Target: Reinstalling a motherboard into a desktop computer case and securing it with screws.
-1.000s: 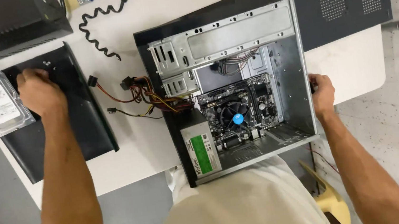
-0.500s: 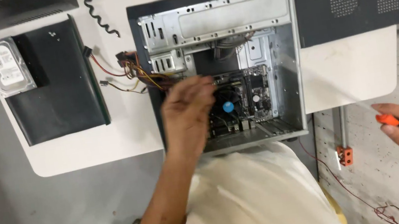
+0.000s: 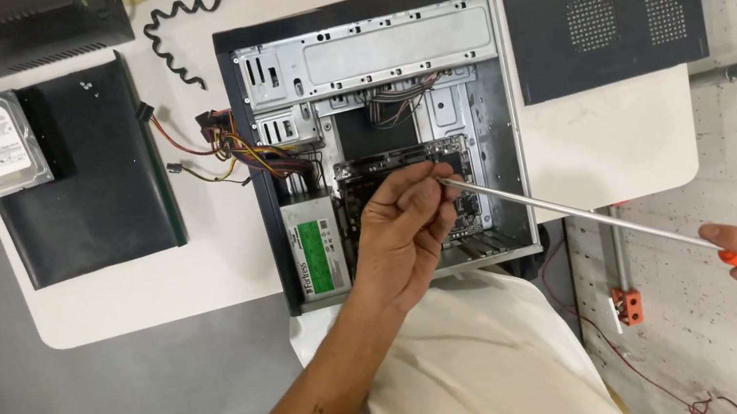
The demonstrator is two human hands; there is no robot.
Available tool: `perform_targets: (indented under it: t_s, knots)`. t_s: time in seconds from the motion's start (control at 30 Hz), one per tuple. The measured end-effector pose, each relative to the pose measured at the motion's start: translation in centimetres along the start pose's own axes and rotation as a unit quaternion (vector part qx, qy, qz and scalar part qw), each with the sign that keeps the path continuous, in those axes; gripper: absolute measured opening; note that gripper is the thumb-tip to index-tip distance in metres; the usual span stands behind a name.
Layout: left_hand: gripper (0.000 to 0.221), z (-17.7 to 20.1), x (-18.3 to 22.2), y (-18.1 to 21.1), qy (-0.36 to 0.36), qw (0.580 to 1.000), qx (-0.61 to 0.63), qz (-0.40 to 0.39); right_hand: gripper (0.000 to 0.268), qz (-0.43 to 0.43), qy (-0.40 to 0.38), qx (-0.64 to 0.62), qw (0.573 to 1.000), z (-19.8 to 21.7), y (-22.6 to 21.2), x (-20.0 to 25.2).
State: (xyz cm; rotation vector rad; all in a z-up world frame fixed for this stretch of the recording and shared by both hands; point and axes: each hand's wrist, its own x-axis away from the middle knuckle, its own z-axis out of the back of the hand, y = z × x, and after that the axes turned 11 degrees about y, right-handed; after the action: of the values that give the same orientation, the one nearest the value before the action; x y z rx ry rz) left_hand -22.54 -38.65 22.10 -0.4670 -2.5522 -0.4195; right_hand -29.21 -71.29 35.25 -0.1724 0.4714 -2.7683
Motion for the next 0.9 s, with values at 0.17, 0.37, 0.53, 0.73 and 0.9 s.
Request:
perform_targets:
  t_s: [0.17,0.37,0.53,0.73,0.9]
  knots:
    - [0.020,-0.3,0.2,0.1,0.025,0.998,-0.040,-0.032,0.042,0.010,0.012,0.019,1.000,-0.2,0.3,0.5]
    - [0.021,0.6,0.4,1.2,0.032,0.976,-0.165,-0.141,0.044,-0.052,-0.041,0.048,0.997,-0.4,1.0,0.7]
    - [0.019,2.1,0.6,1.1,0.029,0.970,-0.176,-0.163,0.043,-0.047,-0.068,0.020,0.996,-0.7,1.1,-0.6]
    - [0.021,2.9,1.2,1.3,0.055,0.961,-0.192,-0.191,0.061,-0.165,-0.116,-0.060,0.978,-1.2,0.8,-1.9]
    - [0.025,5.4,-0.1,0.3,0.137,0.968,-0.121,-0.171,0.050,-0.141,-0.049,-0.242,0.959,-5.3,12.0,4.1]
